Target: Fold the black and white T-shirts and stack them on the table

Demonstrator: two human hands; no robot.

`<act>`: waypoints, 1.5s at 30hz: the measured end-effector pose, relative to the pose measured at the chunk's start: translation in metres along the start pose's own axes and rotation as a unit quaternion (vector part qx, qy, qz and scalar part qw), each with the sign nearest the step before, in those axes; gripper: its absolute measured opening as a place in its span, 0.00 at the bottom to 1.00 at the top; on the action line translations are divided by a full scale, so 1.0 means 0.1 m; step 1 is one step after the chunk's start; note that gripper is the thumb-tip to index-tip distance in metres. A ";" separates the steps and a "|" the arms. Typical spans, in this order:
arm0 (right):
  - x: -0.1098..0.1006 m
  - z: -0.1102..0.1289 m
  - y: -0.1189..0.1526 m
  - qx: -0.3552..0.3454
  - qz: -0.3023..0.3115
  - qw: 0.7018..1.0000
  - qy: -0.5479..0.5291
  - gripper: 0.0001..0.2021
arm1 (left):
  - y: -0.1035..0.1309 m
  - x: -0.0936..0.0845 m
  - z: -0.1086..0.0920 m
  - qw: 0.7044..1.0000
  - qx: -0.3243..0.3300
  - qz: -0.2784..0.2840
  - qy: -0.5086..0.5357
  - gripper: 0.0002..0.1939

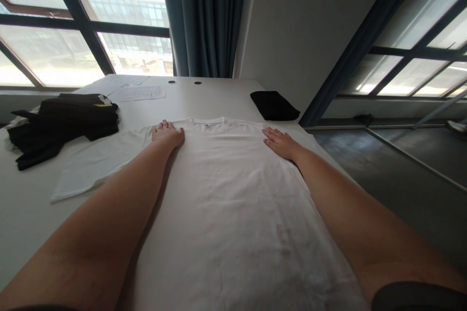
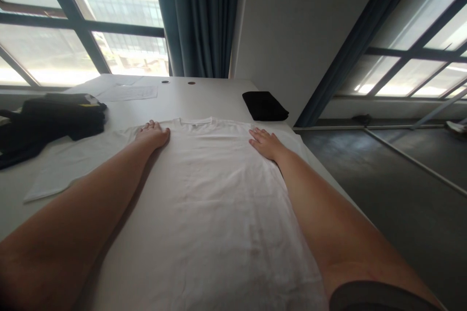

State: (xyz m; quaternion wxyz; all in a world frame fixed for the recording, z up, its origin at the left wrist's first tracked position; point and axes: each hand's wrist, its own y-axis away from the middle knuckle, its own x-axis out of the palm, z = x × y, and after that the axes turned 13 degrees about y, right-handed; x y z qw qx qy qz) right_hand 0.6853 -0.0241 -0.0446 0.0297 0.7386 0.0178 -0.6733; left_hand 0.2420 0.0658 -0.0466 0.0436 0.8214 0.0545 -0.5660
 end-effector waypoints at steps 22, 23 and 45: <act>0.17 -0.66 0.48 0.166 -0.027 0.985 0.028 0.31 | -0.09 0.03 0.16 0.999 -0.034 -0.030 0.008 0.43; 0.18 -0.68 0.53 0.176 -0.036 0.983 0.033 0.30 | -0.11 0.03 0.18 0.999 -0.031 -0.032 0.011 0.43; -0.11 -0.82 0.70 0.352 0.033 0.933 0.060 0.30 | -0.07 0.07 0.06 0.932 0.353 0.054 0.056 0.33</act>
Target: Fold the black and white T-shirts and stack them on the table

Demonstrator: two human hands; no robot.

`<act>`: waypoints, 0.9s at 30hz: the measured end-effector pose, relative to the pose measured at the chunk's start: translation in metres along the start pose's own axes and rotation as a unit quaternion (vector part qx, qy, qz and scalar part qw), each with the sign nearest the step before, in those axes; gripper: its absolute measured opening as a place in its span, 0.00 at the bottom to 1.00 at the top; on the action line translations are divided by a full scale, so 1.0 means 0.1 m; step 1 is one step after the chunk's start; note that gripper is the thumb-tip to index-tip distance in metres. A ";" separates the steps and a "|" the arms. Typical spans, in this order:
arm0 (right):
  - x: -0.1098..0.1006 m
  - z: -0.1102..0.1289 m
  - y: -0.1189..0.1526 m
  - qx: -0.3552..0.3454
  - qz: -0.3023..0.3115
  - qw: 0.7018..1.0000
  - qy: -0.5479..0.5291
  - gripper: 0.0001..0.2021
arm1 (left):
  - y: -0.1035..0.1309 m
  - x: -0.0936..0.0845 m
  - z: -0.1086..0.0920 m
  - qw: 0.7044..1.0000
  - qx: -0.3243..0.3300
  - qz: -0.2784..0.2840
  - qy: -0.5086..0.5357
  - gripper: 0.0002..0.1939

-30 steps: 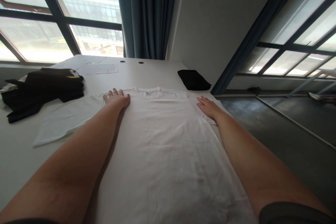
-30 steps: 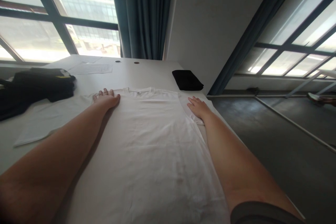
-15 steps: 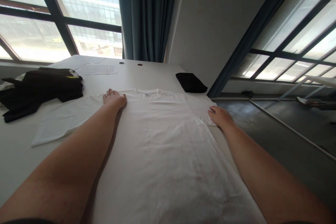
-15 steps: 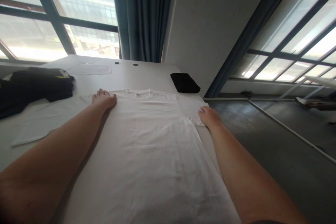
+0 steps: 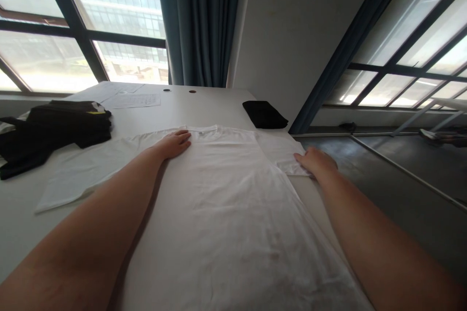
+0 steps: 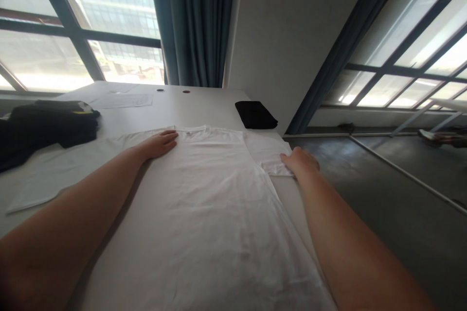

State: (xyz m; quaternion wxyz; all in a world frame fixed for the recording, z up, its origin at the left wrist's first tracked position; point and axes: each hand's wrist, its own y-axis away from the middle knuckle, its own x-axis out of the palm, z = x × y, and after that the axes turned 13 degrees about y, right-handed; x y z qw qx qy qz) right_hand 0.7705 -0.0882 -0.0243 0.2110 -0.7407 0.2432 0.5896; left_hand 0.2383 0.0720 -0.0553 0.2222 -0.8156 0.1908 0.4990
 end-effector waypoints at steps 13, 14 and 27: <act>-0.08 0.08 0.06 -0.004 -0.130 0.981 -0.146 0.16 | -0.03 0.01 0.05 1.000 -0.015 0.002 0.000 0.37; -0.09 0.07 0.07 -0.003 -0.142 0.971 -0.193 0.16 | -0.03 0.01 0.06 1.000 -0.016 0.001 0.000 0.37; -0.28 -0.07 0.15 -0.193 -0.099 0.878 -0.426 0.28 | -0.05 0.03 0.12 1.000 -0.012 -0.013 0.014 0.38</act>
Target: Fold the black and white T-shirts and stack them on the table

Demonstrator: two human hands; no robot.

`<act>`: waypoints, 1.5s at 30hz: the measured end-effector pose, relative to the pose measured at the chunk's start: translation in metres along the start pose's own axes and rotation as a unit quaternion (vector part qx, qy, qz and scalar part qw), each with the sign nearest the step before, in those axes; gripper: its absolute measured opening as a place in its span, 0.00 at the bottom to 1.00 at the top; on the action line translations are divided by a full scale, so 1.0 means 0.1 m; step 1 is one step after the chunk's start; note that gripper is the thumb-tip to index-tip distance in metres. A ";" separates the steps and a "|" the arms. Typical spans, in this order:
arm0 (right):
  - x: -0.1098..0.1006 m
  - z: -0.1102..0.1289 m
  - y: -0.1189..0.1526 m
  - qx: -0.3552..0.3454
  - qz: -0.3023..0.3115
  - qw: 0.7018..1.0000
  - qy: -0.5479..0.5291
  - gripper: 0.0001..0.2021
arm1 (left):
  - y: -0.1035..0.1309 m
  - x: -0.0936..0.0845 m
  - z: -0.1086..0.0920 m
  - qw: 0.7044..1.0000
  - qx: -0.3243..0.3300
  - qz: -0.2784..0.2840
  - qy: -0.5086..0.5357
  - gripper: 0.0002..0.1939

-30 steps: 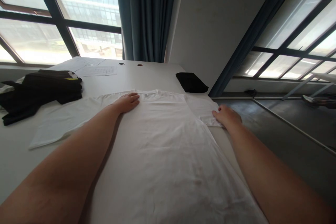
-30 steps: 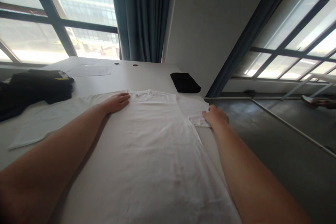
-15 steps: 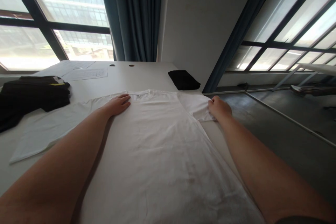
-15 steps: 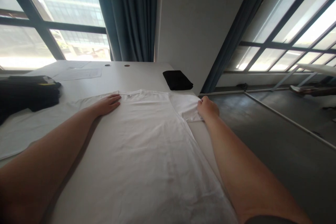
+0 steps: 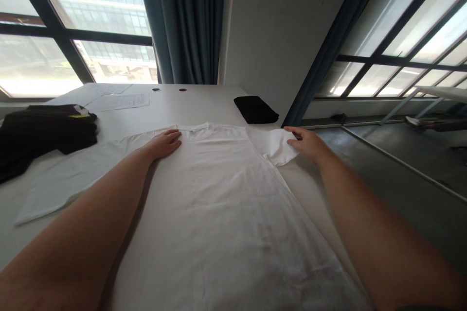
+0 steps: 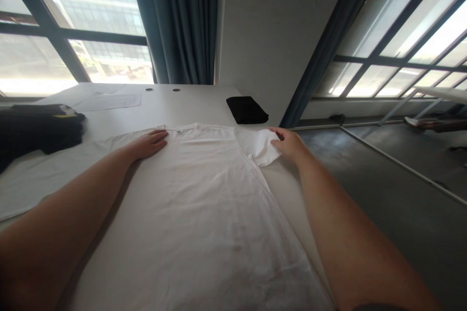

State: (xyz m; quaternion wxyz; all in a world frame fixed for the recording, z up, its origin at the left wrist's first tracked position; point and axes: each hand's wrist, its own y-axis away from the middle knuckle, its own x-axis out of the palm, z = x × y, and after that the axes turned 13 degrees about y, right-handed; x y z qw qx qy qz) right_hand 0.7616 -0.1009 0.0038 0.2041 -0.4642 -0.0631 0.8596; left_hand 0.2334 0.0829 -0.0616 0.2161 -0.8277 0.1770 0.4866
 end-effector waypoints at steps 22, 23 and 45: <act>0.48 1.21 0.74 -0.304 0.366 0.876 0.078 0.36 | 0.01 -0.01 -0.05 1.000 -0.001 0.008 -0.023 0.38; 0.52 1.21 0.75 -0.311 0.385 0.863 0.104 0.36 | 0.02 -0.02 -0.06 1.000 -0.003 0.009 -0.026 0.38; 0.13 0.65 0.32 -0.197 0.317 0.902 0.217 0.04 | 0.13 0.39 -1.32 0.971 0.160 0.177 -0.019 0.36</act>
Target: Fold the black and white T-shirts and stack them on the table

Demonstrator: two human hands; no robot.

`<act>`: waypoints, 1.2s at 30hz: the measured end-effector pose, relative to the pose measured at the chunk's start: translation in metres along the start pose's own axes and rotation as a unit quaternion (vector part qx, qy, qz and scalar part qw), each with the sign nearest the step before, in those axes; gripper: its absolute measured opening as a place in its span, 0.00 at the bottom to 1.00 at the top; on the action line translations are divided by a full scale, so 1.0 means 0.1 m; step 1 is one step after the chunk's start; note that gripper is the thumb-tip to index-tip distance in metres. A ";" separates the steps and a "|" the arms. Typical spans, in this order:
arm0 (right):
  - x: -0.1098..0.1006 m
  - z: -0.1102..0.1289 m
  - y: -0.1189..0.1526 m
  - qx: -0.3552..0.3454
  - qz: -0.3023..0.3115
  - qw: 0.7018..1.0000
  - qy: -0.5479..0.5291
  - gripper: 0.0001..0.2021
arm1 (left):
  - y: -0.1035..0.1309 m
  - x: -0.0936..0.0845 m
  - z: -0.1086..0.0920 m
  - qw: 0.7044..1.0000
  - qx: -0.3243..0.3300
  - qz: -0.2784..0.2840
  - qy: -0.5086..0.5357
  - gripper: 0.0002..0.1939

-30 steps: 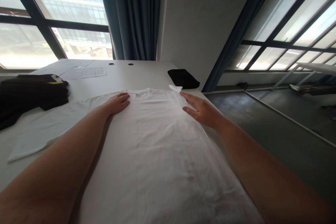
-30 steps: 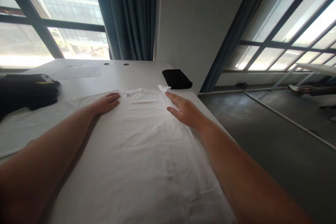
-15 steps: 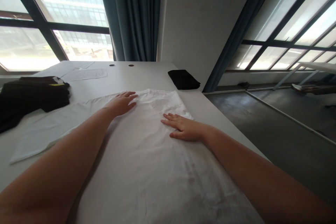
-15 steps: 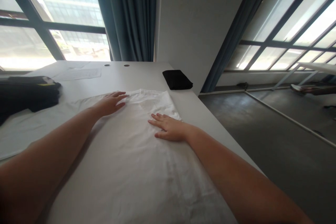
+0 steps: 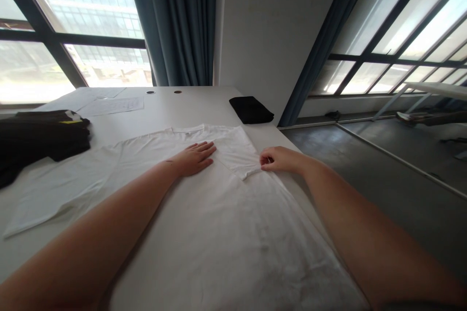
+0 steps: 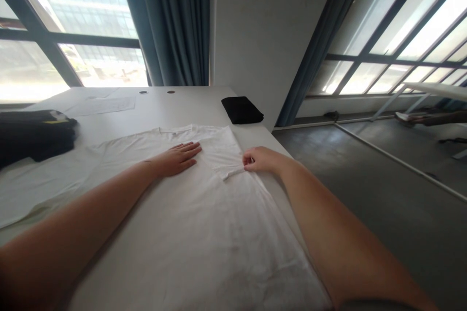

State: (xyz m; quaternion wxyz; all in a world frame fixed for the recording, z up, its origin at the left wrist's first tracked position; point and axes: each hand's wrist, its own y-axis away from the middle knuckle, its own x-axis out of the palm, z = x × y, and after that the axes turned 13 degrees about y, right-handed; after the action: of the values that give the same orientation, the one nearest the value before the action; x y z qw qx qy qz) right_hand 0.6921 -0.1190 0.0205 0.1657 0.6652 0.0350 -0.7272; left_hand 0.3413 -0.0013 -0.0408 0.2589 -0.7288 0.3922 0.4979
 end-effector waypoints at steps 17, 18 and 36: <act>0.28 0.68 -0.78 0.009 -0.077 0.990 0.116 0.40 | -0.02 0.05 -0.04 0.989 -0.121 -0.082 -0.007 0.37; 0.32 0.75 -0.89 0.019 -0.065 0.992 0.107 0.41 | -0.02 0.05 -0.04 0.986 -0.141 -0.089 -0.010 0.37; 0.38 0.43 -1.71 0.261 -0.039 0.962 0.075 0.41 | 0.02 -0.08 -0.02 0.932 -0.342 -0.121 0.017 0.39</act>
State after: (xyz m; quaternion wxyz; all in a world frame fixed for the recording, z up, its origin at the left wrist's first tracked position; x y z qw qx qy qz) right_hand 0.5997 0.0230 -0.0409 -0.0456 0.7363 -0.1176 -0.6648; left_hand 0.3396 -0.0013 -0.0321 0.0458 -0.8238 0.1112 0.5540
